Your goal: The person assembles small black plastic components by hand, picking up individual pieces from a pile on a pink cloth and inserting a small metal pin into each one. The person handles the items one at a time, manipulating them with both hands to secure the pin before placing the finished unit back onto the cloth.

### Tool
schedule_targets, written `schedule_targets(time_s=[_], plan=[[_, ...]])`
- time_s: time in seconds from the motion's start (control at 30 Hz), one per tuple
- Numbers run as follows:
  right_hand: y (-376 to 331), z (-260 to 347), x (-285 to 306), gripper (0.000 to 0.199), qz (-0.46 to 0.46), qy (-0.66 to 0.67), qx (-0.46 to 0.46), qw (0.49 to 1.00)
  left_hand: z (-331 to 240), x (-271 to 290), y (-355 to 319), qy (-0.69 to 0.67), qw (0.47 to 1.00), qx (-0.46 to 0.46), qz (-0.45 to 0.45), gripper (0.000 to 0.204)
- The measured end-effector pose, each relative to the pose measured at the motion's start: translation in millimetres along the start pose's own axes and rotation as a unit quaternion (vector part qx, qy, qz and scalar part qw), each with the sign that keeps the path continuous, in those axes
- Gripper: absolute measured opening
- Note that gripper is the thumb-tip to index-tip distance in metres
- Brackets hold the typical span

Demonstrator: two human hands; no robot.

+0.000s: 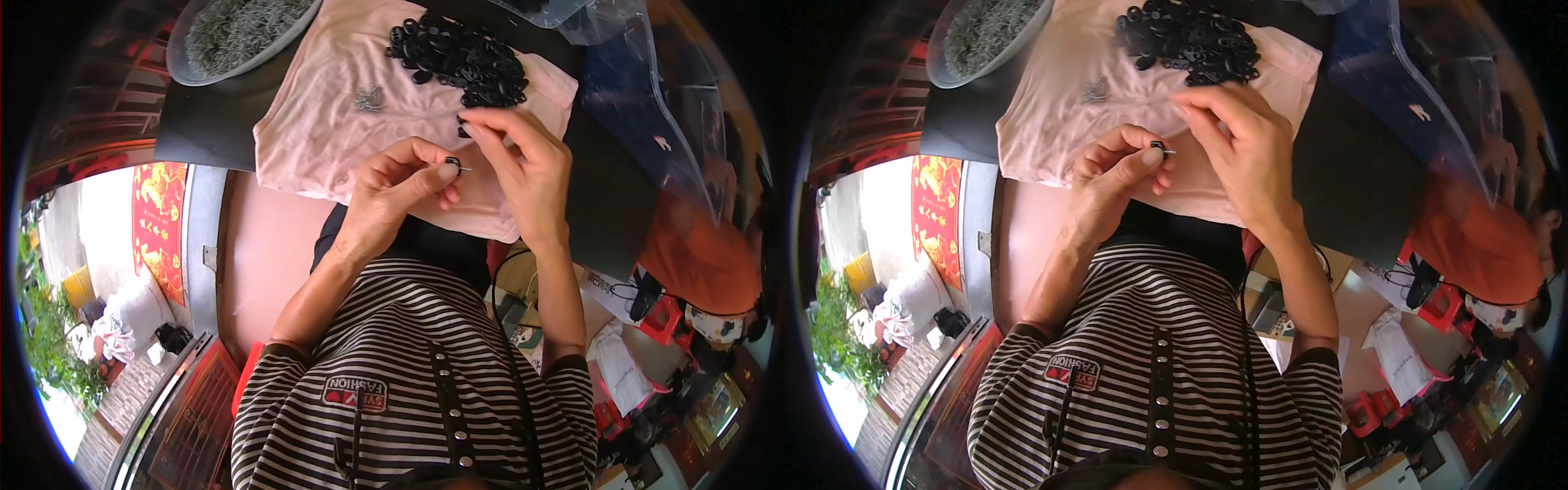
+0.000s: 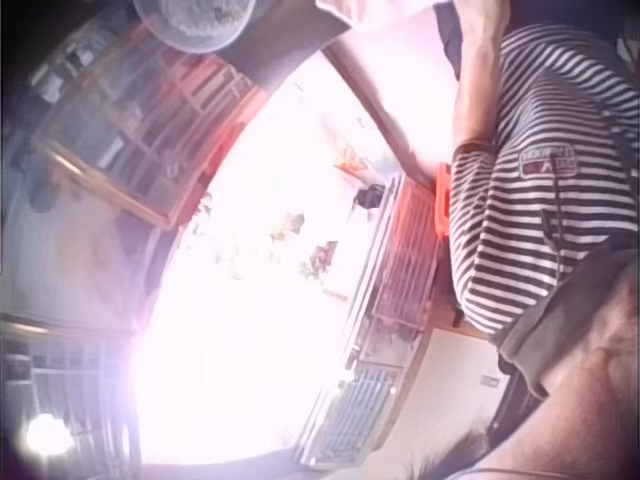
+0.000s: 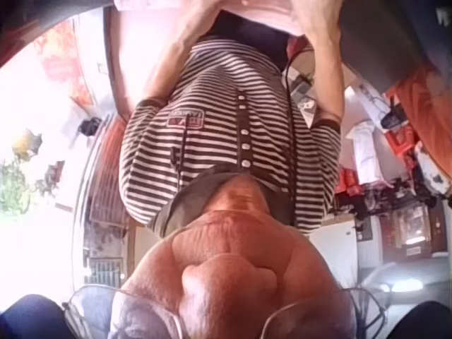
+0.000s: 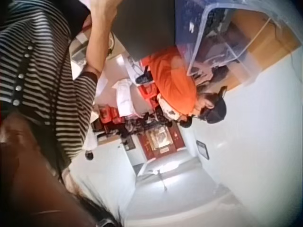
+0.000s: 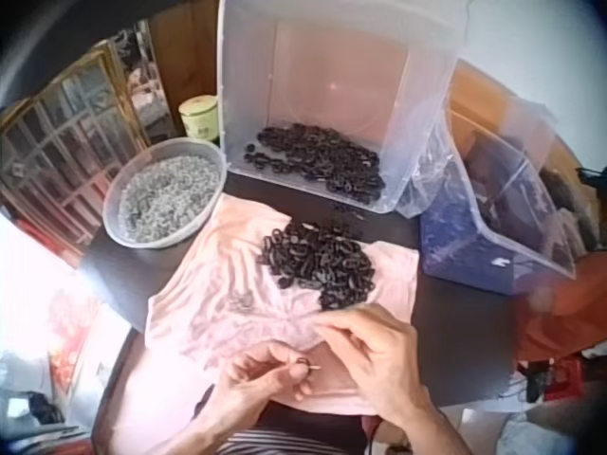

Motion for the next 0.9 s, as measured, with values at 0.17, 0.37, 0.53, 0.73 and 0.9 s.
schedule_targets(time_s=[0.17,0.37,0.53,0.73,0.9], plan=[[31.6,7.2,-12.3,0.010,-0.032,-0.141,0.139,0.980,4.5,-2.9,6.0,-0.007,1.000,0.005,-0.001,0.015],[54.5,20.4,-35.7,0.017,0.012,-0.240,0.209,0.948,5.2,0.6,8.8,0.005,1.000,0.006,0.012,0.012],[56.8,25.0,-44.7,0.022,0.052,-0.303,0.200,0.930,6.3,2.9,8.5,-0.012,1.000,0.020,0.011,0.011],[53.4,27.9,-44.7,0.018,0.052,-0.286,0.216,0.932,6.2,2.4,8.0,-0.023,0.999,0.022,0.015,0.011],[49.1,15.5,-43.1,0.015,0.047,-0.278,0.167,0.945,4.9,1.8,8.0,-0.020,0.999,0.011,0.022,0.011]])
Point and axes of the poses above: each hand's wrist, its own y-axis towards the middle knuckle, its own x-axis out of the back of the hand, z = x × y, the point moved 9 cm from there along y, towards the middle knuckle, and after that the axes turned 4 degrees about -y, right-handed, at the moved point
